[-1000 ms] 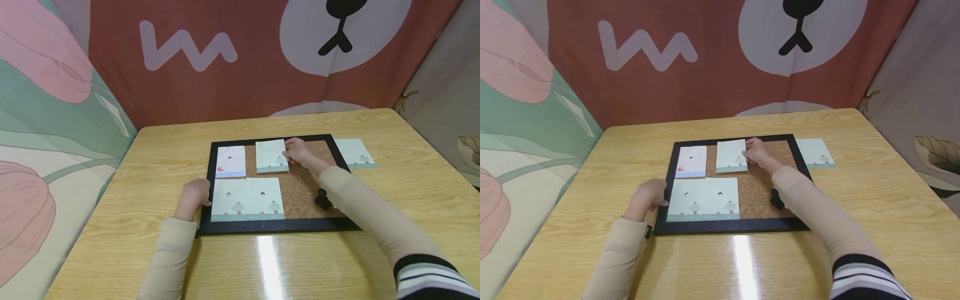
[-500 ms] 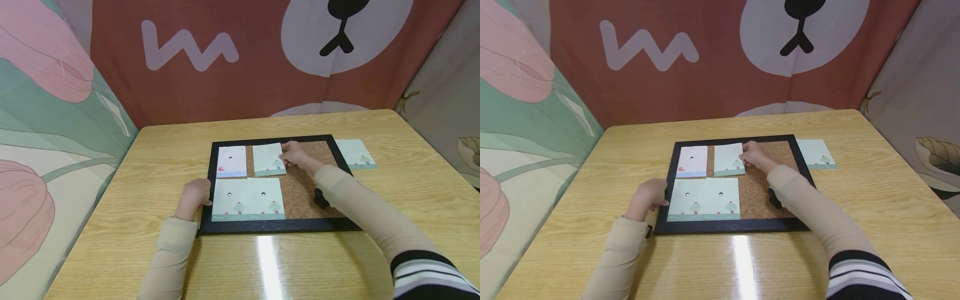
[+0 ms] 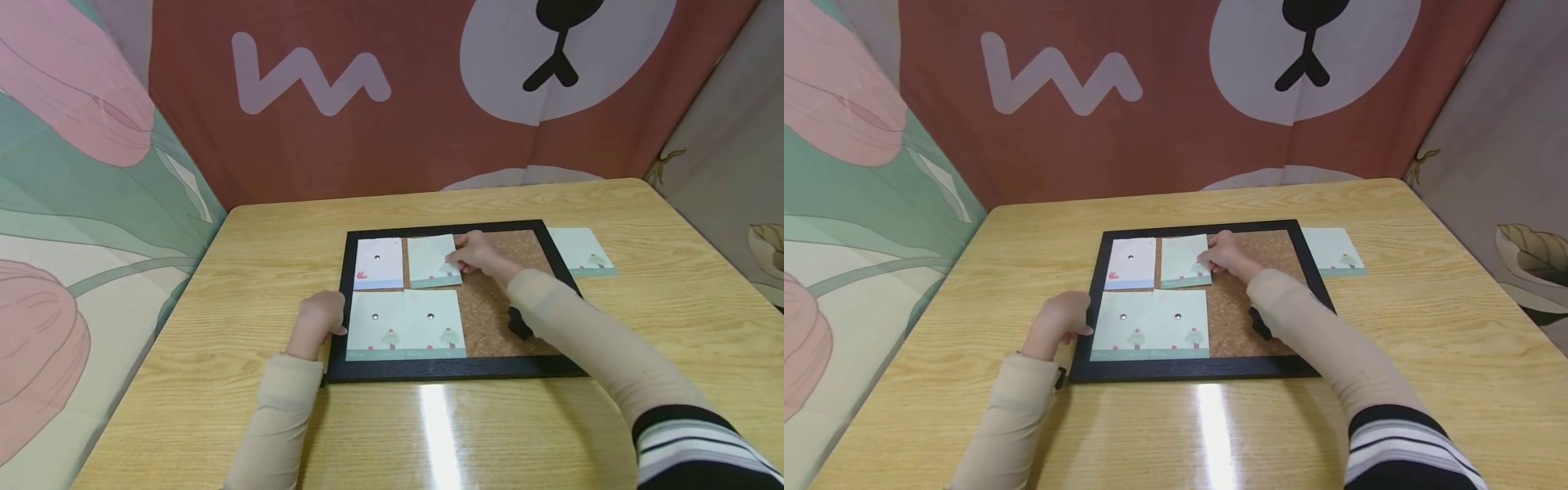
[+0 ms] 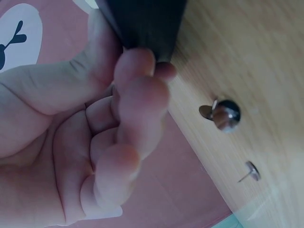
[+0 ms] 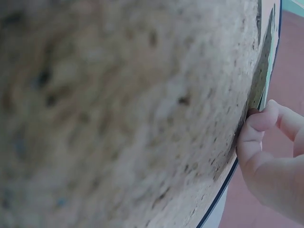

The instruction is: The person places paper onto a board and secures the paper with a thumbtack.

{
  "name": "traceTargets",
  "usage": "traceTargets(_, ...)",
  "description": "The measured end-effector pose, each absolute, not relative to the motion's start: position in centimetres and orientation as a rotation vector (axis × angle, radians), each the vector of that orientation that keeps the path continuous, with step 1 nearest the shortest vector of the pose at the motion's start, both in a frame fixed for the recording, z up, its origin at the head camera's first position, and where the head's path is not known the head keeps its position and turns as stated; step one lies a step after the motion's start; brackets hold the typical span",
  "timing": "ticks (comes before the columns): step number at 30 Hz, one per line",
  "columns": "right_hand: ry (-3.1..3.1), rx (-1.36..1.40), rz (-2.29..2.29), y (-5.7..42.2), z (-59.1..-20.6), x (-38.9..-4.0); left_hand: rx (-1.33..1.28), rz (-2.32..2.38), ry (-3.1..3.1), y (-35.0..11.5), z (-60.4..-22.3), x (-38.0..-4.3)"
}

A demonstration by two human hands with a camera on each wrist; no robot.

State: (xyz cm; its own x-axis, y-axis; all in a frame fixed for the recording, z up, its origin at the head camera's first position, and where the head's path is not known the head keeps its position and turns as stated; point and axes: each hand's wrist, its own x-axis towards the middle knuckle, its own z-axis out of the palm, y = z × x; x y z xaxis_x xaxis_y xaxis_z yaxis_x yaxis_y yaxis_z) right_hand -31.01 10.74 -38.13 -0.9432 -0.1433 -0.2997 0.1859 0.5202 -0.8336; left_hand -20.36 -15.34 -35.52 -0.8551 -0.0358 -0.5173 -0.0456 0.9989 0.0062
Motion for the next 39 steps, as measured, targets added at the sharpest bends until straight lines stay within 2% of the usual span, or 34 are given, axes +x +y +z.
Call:
traceTargets(23, 2.482, -0.017, -1.295, 9.6, -38.0, -30.9, 0.015, 0.014, 2.644, -15.5, -35.2, -19.7)
traceTargets(39, 2.418, 0.046, -1.324, 9.5, -37.8, -31.1, 0.006, 0.005, 2.652, -15.7, -35.5, -19.8)
